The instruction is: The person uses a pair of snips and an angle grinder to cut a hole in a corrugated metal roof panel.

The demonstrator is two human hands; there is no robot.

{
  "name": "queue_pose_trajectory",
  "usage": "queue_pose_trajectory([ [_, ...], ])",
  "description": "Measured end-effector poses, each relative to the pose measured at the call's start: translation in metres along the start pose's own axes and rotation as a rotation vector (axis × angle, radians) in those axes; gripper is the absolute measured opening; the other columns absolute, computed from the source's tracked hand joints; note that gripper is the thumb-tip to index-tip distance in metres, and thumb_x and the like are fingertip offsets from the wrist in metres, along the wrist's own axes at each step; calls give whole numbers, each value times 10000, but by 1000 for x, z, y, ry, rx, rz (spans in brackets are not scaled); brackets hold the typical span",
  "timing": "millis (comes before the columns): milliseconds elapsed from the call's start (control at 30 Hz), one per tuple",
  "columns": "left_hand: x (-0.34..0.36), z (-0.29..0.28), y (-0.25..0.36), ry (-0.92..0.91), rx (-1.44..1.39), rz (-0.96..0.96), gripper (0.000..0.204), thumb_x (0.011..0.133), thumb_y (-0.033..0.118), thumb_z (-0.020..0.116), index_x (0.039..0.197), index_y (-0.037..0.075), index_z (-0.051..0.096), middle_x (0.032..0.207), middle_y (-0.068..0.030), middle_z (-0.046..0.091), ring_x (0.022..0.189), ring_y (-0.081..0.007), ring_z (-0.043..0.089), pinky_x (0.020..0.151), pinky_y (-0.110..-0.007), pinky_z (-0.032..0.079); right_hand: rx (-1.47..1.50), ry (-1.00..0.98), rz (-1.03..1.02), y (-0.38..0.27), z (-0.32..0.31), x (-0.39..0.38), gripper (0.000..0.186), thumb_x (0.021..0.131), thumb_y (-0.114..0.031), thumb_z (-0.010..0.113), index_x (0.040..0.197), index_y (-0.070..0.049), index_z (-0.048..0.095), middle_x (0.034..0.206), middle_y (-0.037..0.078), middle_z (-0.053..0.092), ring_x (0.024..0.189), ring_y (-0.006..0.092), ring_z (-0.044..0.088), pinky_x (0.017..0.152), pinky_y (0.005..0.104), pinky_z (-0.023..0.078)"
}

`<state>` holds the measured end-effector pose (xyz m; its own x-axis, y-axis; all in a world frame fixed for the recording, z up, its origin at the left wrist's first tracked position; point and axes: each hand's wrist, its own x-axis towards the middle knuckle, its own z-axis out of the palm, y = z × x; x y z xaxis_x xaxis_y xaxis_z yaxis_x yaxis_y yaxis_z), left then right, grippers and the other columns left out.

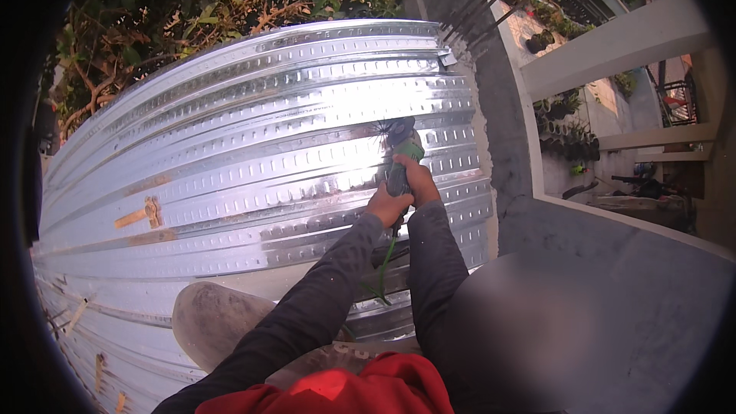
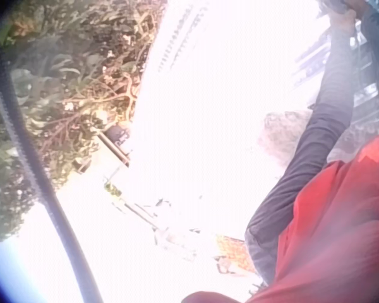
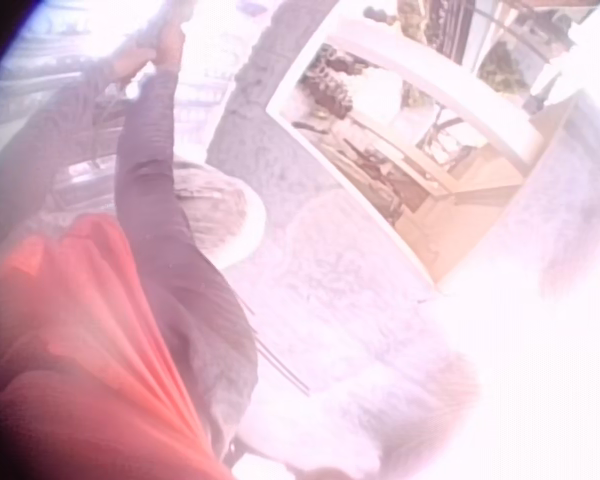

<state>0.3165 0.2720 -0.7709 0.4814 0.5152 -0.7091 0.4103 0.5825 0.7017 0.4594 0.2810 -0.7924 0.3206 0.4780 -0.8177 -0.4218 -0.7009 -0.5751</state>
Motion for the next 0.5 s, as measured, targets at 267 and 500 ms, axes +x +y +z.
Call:
queue_pose_trajectory([
  [267, 3, 3, -5, 91, 88, 60, 960, 706, 450, 732, 1384, -108, 344, 1061, -231, 674, 932, -305, 695, 820, -371, 544, 12, -22, -17, 4, -2, 4, 373, 853, -326, 713, 1035, -9, 639, 815, 94, 682, 649, 223, 667, 608, 360, 546],
  [500, 5, -3, -7, 71, 68, 52, 975, 700, 462, 731, 1382, -113, 337, 1070, -244, 670, 932, -324, 692, 817, -381, 540, 53, -8, -14, 2, 5, 0, 386, 852, -326, 709, 1041, 3, 638, 825, 104, 687, 670, 227, 674, 623, 359, 546],
])
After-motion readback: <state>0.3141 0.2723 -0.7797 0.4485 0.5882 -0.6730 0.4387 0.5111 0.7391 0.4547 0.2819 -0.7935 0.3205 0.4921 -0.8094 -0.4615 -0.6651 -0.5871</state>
